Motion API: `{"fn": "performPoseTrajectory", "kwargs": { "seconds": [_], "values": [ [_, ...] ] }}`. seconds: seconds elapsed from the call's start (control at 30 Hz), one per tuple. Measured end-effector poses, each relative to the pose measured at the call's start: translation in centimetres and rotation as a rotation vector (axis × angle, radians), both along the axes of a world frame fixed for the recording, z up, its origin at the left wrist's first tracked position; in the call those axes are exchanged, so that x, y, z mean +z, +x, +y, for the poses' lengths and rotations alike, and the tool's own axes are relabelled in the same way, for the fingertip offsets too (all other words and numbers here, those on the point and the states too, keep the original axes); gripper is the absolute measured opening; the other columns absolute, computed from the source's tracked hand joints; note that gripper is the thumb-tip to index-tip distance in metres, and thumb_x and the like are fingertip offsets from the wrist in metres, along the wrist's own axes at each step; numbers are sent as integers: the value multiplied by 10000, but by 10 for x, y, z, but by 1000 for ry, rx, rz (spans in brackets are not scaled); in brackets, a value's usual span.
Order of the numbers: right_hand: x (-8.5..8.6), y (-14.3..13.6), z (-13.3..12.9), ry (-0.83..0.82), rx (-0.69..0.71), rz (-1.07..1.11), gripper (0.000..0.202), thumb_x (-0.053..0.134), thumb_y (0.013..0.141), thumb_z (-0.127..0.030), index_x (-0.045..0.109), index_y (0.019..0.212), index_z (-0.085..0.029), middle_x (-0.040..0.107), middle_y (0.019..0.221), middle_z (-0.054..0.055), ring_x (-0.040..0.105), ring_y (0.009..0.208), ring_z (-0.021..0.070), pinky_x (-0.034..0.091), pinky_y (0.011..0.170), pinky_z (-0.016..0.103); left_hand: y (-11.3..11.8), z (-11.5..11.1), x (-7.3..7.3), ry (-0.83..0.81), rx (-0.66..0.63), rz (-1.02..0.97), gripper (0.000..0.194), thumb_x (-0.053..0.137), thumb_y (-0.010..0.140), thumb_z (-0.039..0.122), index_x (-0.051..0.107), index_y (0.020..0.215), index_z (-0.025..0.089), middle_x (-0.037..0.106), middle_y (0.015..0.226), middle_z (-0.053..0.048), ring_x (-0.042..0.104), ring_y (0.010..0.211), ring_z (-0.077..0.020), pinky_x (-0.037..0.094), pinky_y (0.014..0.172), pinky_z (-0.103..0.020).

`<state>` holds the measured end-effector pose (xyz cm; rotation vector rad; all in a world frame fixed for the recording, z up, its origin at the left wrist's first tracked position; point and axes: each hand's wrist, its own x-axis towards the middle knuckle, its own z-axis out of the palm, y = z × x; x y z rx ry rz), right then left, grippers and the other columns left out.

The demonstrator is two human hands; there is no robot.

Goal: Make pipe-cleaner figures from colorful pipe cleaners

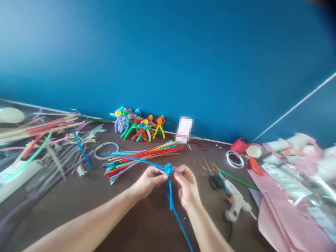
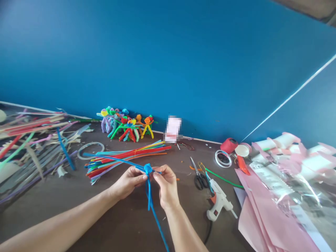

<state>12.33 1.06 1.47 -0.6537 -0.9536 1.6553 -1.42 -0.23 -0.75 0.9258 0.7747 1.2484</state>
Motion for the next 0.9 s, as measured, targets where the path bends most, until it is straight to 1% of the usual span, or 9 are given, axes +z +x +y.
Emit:
{"fn": "performPoseTrajectory", "kwargs": {
  "seconds": [0.13, 0.3, 0.4, 0.47, 0.6, 0.73, 0.8, 0.9],
  "values": [
    [-4, -1, 0, -11, 10, -27, 74, 636, 658, -172, 568, 683, -186, 631, 781, -5, 579, 758, 155, 420, 729, 292, 2, 1, 2, -20, 63, 23, 161, 686, 603, 266, 641, 652, 120, 502, 489, 33, 297, 426, -27, 207, 426, -181],
    [-5, 0, 2, -42, 33, -5, 47, 619, 674, -187, 584, 705, -186, 628, 770, -9, 581, 727, 149, 420, 738, 294, 3, 1, 5, -34, 122, 45, 209, 696, 592, 264, 621, 726, 122, 503, 516, 31, 322, 442, -36, 209, 427, -179],
    [-6, 0, 2, -51, 36, 7, 44, 618, 672, -187, 582, 696, -190, 628, 739, -11, 580, 719, 149, 415, 745, 296, 2, 2, 2, -58, 167, 32, 191, 703, 582, 258, 615, 690, 127, 509, 514, 35, 322, 431, -32, 211, 422, -177],
    [-8, 0, 2, -58, 31, -4, 41, 615, 671, -185, 580, 689, -189, 624, 732, -10, 574, 716, 146, 410, 744, 294, 2, 2, -1, -73, 173, 26, 172, 705, 579, 251, 616, 664, 131, 515, 504, 38, 324, 426, -30, 216, 422, -175],
    [-10, 2, 3, -51, 11, -75, 35, 596, 675, -160, 569, 681, -182, 598, 672, -26, 540, 646, 114, 397, 714, 266, 2, 3, -3, -70, 166, 40, 146, 698, 590, 249, 634, 649, 132, 536, 495, 35, 338, 426, -29, 232, 431, -174],
    [-8, 4, 4, -32, 2, -193, 46, 573, 662, -130, 555, 647, -170, 569, 594, -39, 503, 587, 97, 374, 619, 217, 2, 3, -1, -77, 186, 80, 159, 702, 578, 267, 643, 640, 132, 565, 526, 24, 367, 437, -37, 245, 439, -181],
    [-8, 4, 4, -28, -6, -224, 55, 563, 660, -121, 548, 633, -167, 567, 579, -39, 498, 583, 96, 364, 597, 208, 2, 2, 0, -86, 193, 89, 173, 702, 578, 276, 640, 646, 130, 544, 500, 31, 351, 423, -34, 231, 430, -183],
    [-11, 4, 6, -35, -47, -215, 43, 557, 674, -138, 547, 644, -167, 563, 560, -36, 497, 572, 99, 371, 597, 219, 2, 2, 1, -84, 193, 94, 193, 695, 584, 295, 630, 650, 125, 496, 449, 45, 318, 399, -31, 205, 416, -186]
  ]
}}
